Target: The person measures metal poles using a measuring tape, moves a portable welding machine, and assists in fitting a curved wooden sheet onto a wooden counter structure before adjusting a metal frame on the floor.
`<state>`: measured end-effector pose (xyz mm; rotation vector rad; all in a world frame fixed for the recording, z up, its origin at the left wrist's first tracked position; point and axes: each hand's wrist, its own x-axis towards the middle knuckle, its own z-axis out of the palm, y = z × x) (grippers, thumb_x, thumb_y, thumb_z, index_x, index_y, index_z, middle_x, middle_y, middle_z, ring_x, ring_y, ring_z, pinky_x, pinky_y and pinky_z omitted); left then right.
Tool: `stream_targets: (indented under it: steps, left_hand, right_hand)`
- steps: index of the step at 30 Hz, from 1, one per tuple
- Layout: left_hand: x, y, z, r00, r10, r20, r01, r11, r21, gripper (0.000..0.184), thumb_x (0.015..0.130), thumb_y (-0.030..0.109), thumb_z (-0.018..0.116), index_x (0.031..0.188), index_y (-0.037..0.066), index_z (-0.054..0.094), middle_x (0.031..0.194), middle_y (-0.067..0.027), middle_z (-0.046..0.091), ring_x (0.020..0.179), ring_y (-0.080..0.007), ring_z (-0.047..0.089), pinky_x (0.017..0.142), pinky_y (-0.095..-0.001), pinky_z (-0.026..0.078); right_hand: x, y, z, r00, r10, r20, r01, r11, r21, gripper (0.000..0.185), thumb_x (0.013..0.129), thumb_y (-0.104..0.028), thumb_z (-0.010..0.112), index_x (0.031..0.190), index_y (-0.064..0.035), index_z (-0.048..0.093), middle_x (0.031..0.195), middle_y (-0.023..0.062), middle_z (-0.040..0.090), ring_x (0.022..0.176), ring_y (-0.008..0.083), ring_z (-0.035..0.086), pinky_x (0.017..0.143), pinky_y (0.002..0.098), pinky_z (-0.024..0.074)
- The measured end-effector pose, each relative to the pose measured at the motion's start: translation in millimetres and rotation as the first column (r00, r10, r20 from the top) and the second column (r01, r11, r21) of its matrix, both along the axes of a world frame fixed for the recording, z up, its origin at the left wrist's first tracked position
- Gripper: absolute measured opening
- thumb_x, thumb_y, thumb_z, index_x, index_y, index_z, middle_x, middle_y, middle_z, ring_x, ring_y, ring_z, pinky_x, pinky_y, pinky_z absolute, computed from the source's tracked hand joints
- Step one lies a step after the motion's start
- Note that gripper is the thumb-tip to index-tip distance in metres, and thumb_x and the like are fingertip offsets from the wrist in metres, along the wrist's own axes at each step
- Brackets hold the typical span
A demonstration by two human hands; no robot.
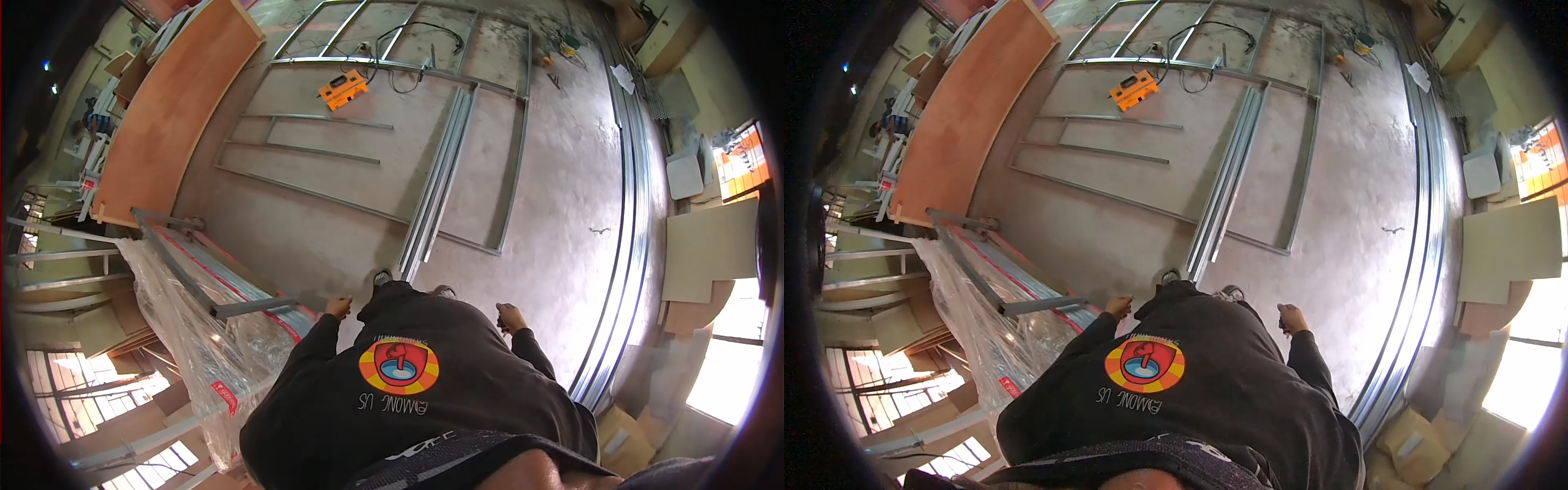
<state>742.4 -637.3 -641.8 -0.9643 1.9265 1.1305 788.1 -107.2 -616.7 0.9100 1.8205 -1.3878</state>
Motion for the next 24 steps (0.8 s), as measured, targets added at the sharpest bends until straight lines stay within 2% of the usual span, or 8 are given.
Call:
stream_targets:
  steps: [1, 6, 8, 9, 11, 12, 14, 24]
  left_hand:
    - [-0.8, 5.0, 1.8, 0.998, 0.042, -0.039, -0.042, 0.999, 0.013, 0.036, 0.078, 0.041, 0.059, 0.085, 0.006, 0.062, 0.066, -0.0036, 0.058, 0.061, -0.0133, 0.057, 0.051, -0.0274, 0.043]
    - [-19.8, 42.9, 8.7, 0.985, 0.12, -0.123, -0.101, 0.983, 0.152, 0.036, 0.079, 0.038, 0.061, 0.093, 0.005, 0.062, 0.073, -0.0042, 0.059, 0.061, -0.0126, 0.056, 0.052, -0.0267, 0.043]
    - [-26.1, 55.8, 13.4, 0.948, -0.078, -0.309, 0.121, 0.985, 0.123, 0.035, 0.08, 0.035, 0.06, 0.092, 0.002, 0.062, 0.072, -0.0042, 0.059, 0.061, -0.0129, 0.055, 0.053, -0.0267, 0.043]
    - [-28.5, 59.3, 18.5, 0.946, -0.081, -0.313, 0.125, 0.984, 0.125, 0.035, 0.08, 0.035, 0.06, 0.092, 0.002, 0.062, 0.072, -0.0042, 0.059, 0.061, -0.0129, 0.055, 0.053, -0.0267, 0.043]
    - [-37.8, 68.6, 29.5, 0.887, -0.317, -0.336, 0.34, 0.94, 0.01, 0.033, 0.081, 0.033, 0.059, 0.088, 0.001, 0.063, 0.07, -0.0042, 0.06, 0.06, -0.0132, 0.056, 0.055, -0.0274, 0.044]
    - [-40.5, 69.7, 26.3, 0.882, -0.324, -0.342, 0.349, 0.937, 0.011, 0.033, 0.081, 0.033, 0.059, 0.088, 0.001, 0.063, 0.07, -0.0042, 0.06, 0.06, -0.0132, 0.056, 0.055, -0.0274, 0.044]
    - [-36.9, 64.9, 8.8, 0.922, -0.171, -0.348, 0.229, 0.964, 0.132, 0.033, 0.081, 0.032, 0.059, 0.085, 0.0, 0.064, 0.067, -0.0052, 0.061, 0.06, -0.0129, 0.056, 0.056, -0.0279, 0.044]
    - [-20.5, 30.2, -39.8, 0.92, -0.275, -0.278, 0.302, 0.951, 0.06, 0.045, 0.079, 0.044, 0.055, 0.083, 0.001, 0.065, 0.07, -0.0099, 0.063, 0.065, -0.018, 0.06, 0.06, -0.0319, 0.046]
  right_hand:
    - [-2.2, -2.1, 1.3, 1.0, -0.004, -0.003, 0.004, 1.0, -0.026, 0.026, 0.084, -0.03, 0.047, 0.076, -0.0053, 0.047, 0.053, 0.0037, 0.044, 0.039, 0.0149, 0.044, 0.032, 0.029, 0.0355]
    - [-5.9, -8.4, 7.9, 1.0, 0.003, 0.005, -0.002, 0.999, -0.036, 0.027, 0.085, -0.03, 0.047, 0.077, -0.0048, 0.048, 0.053, 0.0038, 0.043, 0.038, 0.0149, 0.043, 0.032, 0.0291, 0.0352]
    - [-3.6, -11.9, 12.5, 1.0, 0.001, 0.008, 0.0, 1.0, -0.027, 0.027, 0.085, -0.03, 0.047, 0.077, -0.0045, 0.048, 0.053, 0.0038, 0.043, 0.038, 0.015, 0.043, 0.032, 0.0291, 0.0351]
    - [-2.0, -12.1, 12.6, 1.0, 0.013, 0.009, -0.013, 1.0, -0.019, 0.027, 0.085, -0.03, 0.048, 0.077, -0.0042, 0.049, 0.053, 0.0038, 0.043, 0.037, 0.0149, 0.042, 0.031, 0.0291, 0.035]
    - [-0.5, -9.1, 14.2, 1.0, 0.015, 0.0, -0.015, 1.0, -0.005, 0.027, 0.085, -0.03, 0.048, 0.078, -0.0039, 0.049, 0.053, 0.0037, 0.043, 0.037, 0.0149, 0.042, 0.031, 0.0291, 0.0348]
    - [1.7, -9.3, 14.9, 1.0, 0.003, 0.003, -0.003, 1.0, -0.014, 0.027, 0.085, -0.03, 0.048, 0.078, -0.0039, 0.05, 0.053, 0.0036, 0.043, 0.038, 0.0148, 0.042, 0.032, 0.0292, 0.0355]
    - [7.6, -8.7, 11.7, 1.0, -0.018, 0.007, 0.018, 1.0, -0.022, 0.027, 0.084, -0.03, 0.048, 0.078, -0.0039, 0.05, 0.053, 0.0034, 0.043, 0.038, 0.0147, 0.043, 0.032, 0.0293, 0.0361]
    - [24.5, -9.9, 13.1, 0.998, -0.058, 0.032, 0.059, 0.997, -0.048, 0.023, 0.082, -0.026, 0.051, 0.087, -0.0035, 0.055, 0.058, 0.0022, 0.047, 0.041, 0.0135, 0.043, 0.035, 0.0283, 0.0335]
